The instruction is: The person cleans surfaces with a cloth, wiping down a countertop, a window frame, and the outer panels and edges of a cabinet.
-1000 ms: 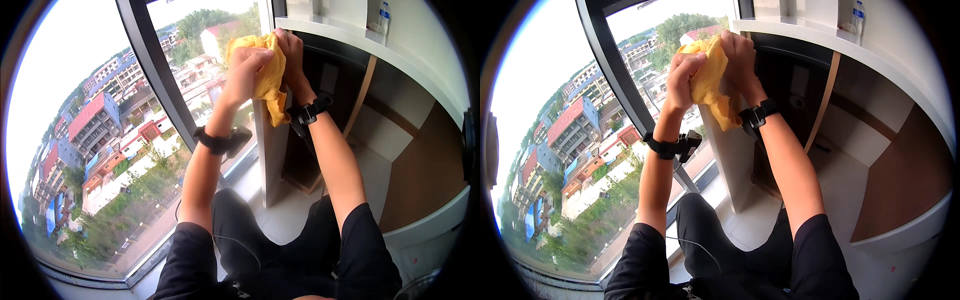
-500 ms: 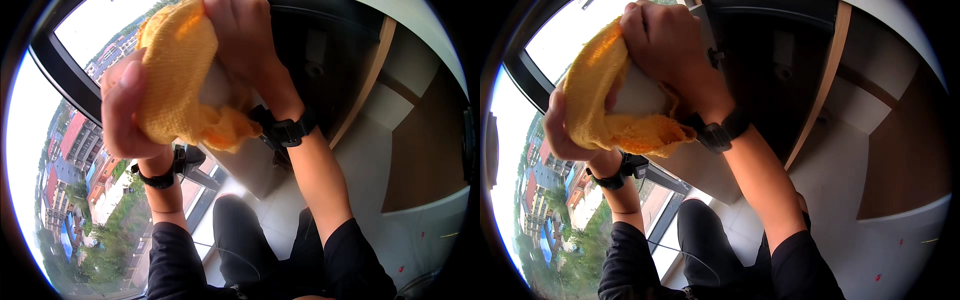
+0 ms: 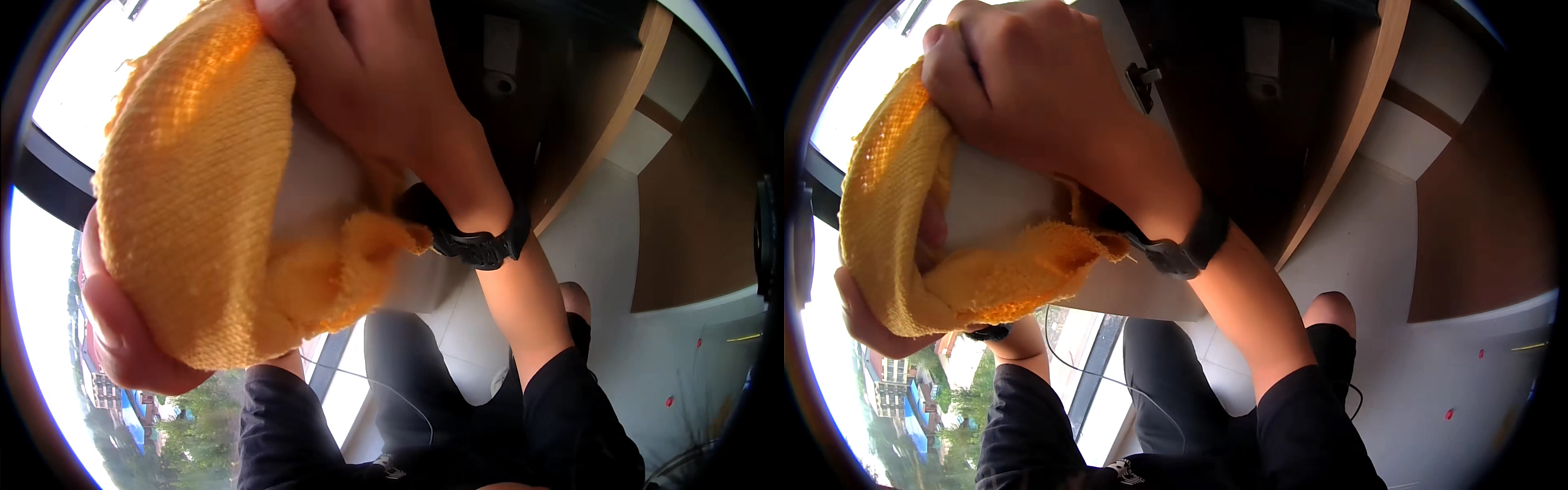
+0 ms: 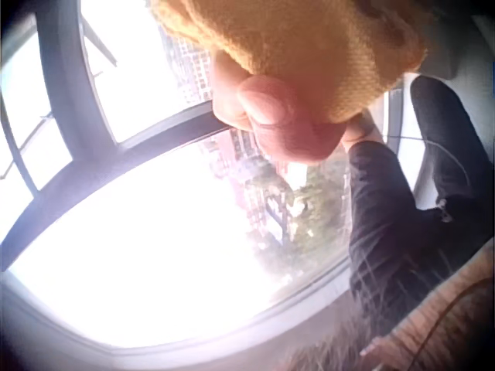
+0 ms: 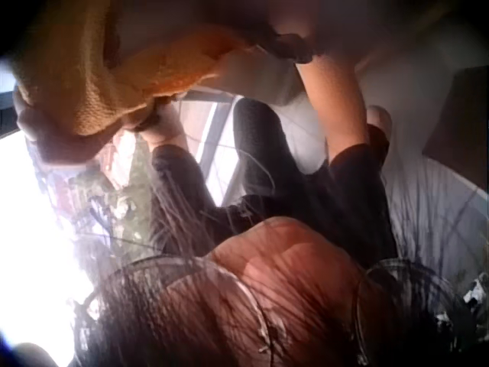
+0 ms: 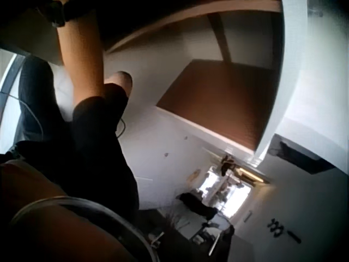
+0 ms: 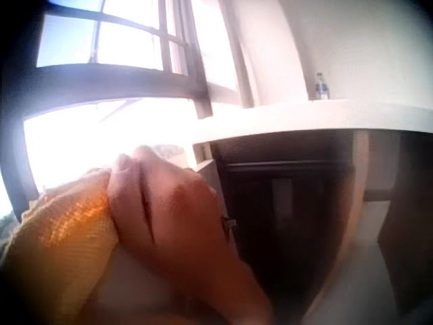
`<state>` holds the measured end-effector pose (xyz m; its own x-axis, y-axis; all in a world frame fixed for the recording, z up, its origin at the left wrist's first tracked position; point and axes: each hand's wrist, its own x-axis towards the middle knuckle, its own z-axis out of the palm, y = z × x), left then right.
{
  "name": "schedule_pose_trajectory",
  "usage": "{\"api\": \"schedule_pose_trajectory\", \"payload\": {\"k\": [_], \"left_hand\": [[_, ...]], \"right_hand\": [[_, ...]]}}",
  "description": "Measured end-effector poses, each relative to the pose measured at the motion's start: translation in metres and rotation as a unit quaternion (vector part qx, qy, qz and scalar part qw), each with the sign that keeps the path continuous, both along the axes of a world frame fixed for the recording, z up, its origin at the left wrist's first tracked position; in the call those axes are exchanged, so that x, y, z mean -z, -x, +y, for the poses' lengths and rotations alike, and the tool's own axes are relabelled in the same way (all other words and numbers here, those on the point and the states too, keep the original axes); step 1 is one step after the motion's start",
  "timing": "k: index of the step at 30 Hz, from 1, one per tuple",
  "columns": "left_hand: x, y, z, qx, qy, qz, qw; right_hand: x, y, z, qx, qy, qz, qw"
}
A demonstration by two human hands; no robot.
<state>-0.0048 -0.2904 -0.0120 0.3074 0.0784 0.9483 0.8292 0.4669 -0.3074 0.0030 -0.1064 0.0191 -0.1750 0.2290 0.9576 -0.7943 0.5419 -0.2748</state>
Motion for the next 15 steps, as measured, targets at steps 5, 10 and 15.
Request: {"api": "schedule_pose_trajectory", "payload": {"k": [5, 10, 15], "left_hand": [[-0.005, 0.009, -0.003, -0.192, -0.011, -0.015, 0.981], [-0.034, -0.013, -0.018, 0.094, 0.143, -0.253, 0.952], [-0.031, 0.013, -0.015, 0.283, 0.12, -0.273, 0.911]], "right_hand": [[0.001, 0.013, -0.002, -0.074, 0.04, 0.053, 0.995], [-0.003, 0.013, -0.009, -0.034, 0.013, 0.062, 0.997], [0.003, 0.031, -0.008, 0.003, 0.009, 0.1, 0.995]]}}
